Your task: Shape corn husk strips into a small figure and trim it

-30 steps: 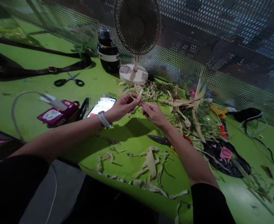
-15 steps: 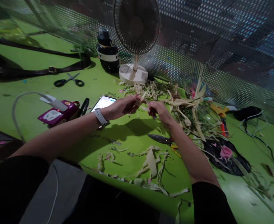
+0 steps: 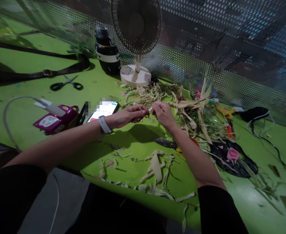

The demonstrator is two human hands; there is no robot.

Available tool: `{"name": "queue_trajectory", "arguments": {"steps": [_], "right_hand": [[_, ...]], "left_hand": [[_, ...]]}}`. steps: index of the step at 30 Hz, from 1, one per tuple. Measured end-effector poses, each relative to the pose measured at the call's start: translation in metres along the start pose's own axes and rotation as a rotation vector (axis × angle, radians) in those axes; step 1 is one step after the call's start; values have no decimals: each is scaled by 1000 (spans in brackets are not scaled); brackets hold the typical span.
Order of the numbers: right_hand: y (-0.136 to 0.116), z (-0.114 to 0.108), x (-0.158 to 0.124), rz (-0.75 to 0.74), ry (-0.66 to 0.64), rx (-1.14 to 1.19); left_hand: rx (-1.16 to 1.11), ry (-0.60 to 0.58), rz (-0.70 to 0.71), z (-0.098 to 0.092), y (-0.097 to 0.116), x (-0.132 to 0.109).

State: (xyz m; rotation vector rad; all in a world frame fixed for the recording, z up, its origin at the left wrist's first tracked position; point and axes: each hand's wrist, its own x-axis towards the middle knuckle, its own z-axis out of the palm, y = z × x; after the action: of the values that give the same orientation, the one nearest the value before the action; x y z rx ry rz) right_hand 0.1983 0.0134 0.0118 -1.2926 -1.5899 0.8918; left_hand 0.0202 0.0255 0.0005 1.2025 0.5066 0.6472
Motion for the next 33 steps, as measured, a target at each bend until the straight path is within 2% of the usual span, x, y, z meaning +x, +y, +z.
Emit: {"name": "queue_trajectory", "arguments": {"steps": [3,7,11,15,17,21,24,27,33], "right_hand": [[2,2,1,1,35,-14],[-2,-1,0,38,48,14],[-12,-4,-4,-29,109,-37],[-16,0,-10,-35,-96,-210],[-16,5,-13,-24,-187,-296],[-8,19,-17,35,-256,-265],[-3,26,-16,116,-304,-60],[-3,29,-15,146,-297,107],[-6,30,-17,192,-291,117]], "left_hand": [[-52,-10,-43,0,-2,0],[-172,58,-79,2,-3,1],[-327,134,-4,2,-4,4],[-351,320,97,2,-9,9],[-369,372,138,3,-11,10],[-408,329,181,7,-13,9],[-360,323,175,8,-14,7],[-333,347,167,7,-12,6],[-258,328,222,3,-9,7]]}}
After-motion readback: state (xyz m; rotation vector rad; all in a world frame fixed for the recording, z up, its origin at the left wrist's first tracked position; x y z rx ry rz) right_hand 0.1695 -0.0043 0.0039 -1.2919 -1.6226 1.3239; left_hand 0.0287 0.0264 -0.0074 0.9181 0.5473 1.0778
